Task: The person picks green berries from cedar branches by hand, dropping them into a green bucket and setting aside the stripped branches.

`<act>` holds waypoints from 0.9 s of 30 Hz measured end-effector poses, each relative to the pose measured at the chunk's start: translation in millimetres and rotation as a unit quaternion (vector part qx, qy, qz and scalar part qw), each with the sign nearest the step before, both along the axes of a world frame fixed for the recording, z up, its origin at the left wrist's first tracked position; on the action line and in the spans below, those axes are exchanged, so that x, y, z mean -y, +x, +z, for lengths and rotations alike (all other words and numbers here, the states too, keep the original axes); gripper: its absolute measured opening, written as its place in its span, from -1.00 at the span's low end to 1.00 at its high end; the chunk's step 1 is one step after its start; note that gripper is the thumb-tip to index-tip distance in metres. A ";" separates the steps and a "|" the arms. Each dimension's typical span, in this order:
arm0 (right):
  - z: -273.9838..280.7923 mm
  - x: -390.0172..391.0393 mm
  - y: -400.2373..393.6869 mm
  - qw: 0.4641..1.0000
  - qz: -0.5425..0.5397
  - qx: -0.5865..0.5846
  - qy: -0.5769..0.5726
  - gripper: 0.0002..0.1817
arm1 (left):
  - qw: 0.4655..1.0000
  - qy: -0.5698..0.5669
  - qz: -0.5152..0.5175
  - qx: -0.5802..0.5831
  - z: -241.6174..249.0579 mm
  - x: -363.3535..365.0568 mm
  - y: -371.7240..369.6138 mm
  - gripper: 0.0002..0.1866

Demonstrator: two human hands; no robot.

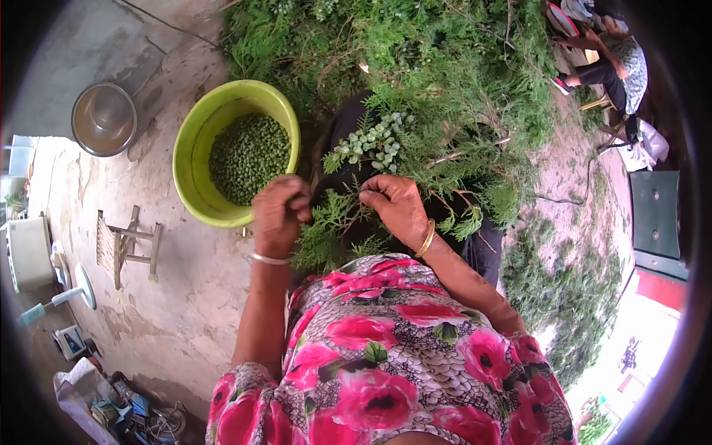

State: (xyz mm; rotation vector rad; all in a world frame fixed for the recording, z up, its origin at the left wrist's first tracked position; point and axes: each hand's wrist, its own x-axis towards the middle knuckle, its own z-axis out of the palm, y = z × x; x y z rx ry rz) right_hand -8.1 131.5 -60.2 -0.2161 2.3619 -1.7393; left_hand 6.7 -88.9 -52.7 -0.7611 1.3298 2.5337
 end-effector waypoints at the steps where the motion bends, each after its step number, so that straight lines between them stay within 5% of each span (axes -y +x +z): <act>1: 1.5 -0.8 0.6 1.000 0.004 0.013 -0.004 -0.90 | 0.994 0.076 0.056 -0.052 -7.4 14.9 2.4 -0.83; 3: 2.3 -1.5 1.2 1.000 0.006 0.017 -0.007 -0.88 | 0.984 -0.078 0.102 -0.120 -4.9 46.6 -2.5 -0.74; 4: 2.4 -0.7 0.9 1.000 0.011 0.019 -0.013 -0.86 | 0.953 -0.278 0.068 -0.104 5.3 64.1 -1.3 -0.64; 5: 2.1 0.5 1.5 1.000 0.013 0.019 -0.014 -0.86 | 0.952 -0.279 0.070 -0.104 13.6 66.6 -2.9 -0.64; 6: 2.2 1.7 2.8 1.000 0.003 -0.002 -0.016 -0.84 | 0.837 -0.529 0.048 -0.129 21.0 68.8 -6.4 -0.58; 8: 3.2 2.8 3.4 1.000 -0.009 -0.024 -0.017 -0.82 | 0.431 -0.890 -0.009 -0.147 35.8 71.1 -14.5 -0.47; 9: 5.3 2.9 3.6 0.999 -0.008 -0.040 0.001 -0.81 | 0.431 -0.890 -0.009 -0.146 45.6 62.5 -16.4 -0.47; 11: 12.1 2.1 4.5 0.998 -0.006 -0.057 0.021 -0.79 | 0.706 -0.670 -0.094 -0.210 62.6 21.0 -19.6 -0.51; 12: 17.7 1.2 6.3 1.000 -0.016 -0.007 0.025 -0.77 | 0.713 -0.638 -0.148 -0.252 68.3 -4.2 -19.2 -0.55; 14: 24.4 -3.4 5.4 0.998 -0.024 0.040 0.031 -0.76 | 0.691 -0.594 -0.205 -0.357 58.5 -46.3 -20.8 -0.60; 15: 26.1 -9.0 3.7 0.996 -0.031 -0.039 0.075 -0.74 | 0.663 -0.583 -0.209 -0.421 42.6 -57.2 -23.1 -0.62; 16: 28.6 -14.5 2.1 0.985 -0.039 -0.116 0.119 -0.73 | 0.665 -0.580 -0.208 -0.422 34.4 -60.3 -21.9 -0.62; 22: 61.1 -29.9 -11.7 0.941 -0.063 -0.055 0.329 -0.83 | 0.512 -0.712 -0.275 -0.394 26.0 -72.1 -1.2 -0.69; 27: 59.7 -26.0 -17.1 0.914 -0.022 0.007 0.406 -0.79 | 0.490 -0.722 -0.310 -0.377 25.4 -80.9 14.6 -0.92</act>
